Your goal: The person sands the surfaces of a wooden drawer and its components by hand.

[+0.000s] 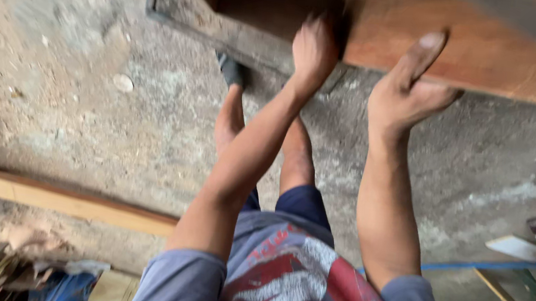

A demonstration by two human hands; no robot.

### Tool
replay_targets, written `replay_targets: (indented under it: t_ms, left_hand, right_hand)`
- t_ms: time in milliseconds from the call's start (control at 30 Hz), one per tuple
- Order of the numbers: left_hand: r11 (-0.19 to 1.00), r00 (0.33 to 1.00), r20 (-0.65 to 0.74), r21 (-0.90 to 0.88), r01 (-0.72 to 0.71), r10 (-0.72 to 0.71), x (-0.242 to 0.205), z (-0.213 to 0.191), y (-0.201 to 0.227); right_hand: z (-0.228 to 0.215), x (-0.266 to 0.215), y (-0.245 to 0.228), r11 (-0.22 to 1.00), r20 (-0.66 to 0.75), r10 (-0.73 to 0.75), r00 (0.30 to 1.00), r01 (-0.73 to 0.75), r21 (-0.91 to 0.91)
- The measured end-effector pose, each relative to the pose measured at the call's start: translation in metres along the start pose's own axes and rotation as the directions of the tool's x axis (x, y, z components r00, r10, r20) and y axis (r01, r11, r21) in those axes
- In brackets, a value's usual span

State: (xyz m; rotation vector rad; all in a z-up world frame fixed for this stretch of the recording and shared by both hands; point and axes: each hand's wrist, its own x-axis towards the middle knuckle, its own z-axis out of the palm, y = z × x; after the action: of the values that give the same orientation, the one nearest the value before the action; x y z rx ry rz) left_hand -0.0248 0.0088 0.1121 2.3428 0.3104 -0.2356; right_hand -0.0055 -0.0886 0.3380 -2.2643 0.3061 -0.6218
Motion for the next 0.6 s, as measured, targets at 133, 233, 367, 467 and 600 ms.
replay_targets:
  t_ms: [133, 233, 367, 467, 600]
  left_hand:
    - [0.998, 0.996, -0.077, -0.046, -0.047, 0.043, 0.023, 0.016, -0.013]
    - [0.945, 0.966, -0.047, 0.225, -0.237, 0.253, 0.009, 0.027, -0.032]
    - [0.994, 0.999, 0.049, 0.107, -0.009, 0.003, 0.000, 0.027, -0.035]
    - [0.973, 0.965, -0.130, 0.060, -0.221, 0.227, 0.009, 0.049, -0.046]
    - [0.974, 0.993, -0.037, 0.201, -0.103, 0.113, 0.000, 0.056, -0.061]
  right_hand:
    - [0.000, -0.006, 0.011, 0.995, 0.011, 0.017, 1.000, -0.018, 0.095]
    - [-0.010, -0.023, 0.021, 0.994, 0.097, -0.103, 0.990, 0.100, 0.040]
    - [0.002, -0.027, 0.037, 0.995, -0.011, -0.021, 1.000, 0.022, 0.101]
    - [-0.003, -0.039, 0.042, 0.989, 0.005, 0.016, 1.000, -0.016, 0.144]
    - [0.003, -0.032, 0.045, 0.998, -0.001, -0.016, 1.000, 0.016, 0.053]
